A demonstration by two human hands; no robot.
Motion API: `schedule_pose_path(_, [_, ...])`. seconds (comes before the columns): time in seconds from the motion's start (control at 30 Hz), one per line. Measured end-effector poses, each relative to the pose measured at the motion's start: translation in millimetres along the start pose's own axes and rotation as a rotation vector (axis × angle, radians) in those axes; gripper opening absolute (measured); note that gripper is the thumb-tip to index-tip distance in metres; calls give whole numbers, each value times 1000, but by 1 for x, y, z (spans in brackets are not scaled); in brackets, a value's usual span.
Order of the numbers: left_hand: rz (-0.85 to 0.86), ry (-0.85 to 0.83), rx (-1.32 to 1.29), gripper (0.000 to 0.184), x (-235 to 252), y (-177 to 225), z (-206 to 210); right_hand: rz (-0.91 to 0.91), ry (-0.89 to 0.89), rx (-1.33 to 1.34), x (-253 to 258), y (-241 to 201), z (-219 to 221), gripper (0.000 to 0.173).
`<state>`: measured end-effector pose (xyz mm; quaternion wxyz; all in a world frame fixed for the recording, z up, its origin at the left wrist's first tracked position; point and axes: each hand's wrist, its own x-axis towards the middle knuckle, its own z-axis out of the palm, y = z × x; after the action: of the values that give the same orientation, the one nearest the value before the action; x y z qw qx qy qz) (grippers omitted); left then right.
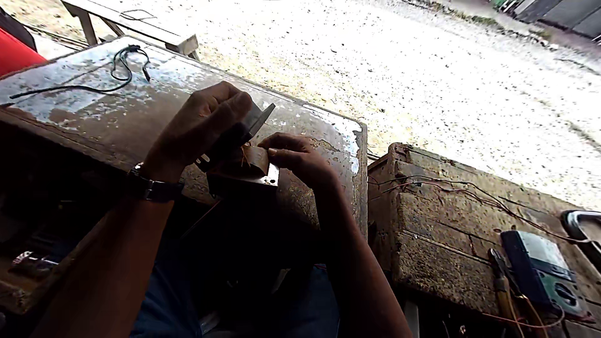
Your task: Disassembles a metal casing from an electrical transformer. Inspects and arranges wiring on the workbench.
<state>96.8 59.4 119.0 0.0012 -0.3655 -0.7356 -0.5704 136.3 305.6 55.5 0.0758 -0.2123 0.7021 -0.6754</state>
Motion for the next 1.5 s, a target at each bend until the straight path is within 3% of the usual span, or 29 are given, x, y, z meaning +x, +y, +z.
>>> schedule_pose_path(0.33, [69,-23,27,53,2,-2,-3,87,-154,4,-8,-5,-17,52])
schedule_pose_path(0.53, [65,-27,-8,52,3,-3,-1,118,-93,-20,-13,-11,-7,41])
schedule_pose_path(0.7, [39,-55,40,50,7,0,-1,87,-79,-34,-14,-9,-8,42])
schedule_pose_path(0.93, [80,-152,357,52,25,10,-1,76,-111,59,-14,-4,-14,42])
schedule_pose_path(1.13, [172,-273,593,57,40,28,8,88,-84,106,-14,-2,-15,24])
schedule_pose_path(1.3, [81,-445,787,60,50,54,23,133,13,127,-16,-8,-8,18])
schedule_pose_path(1.5, [114,-391,736,64,49,40,16,93,-86,163,-12,-2,-14,25])
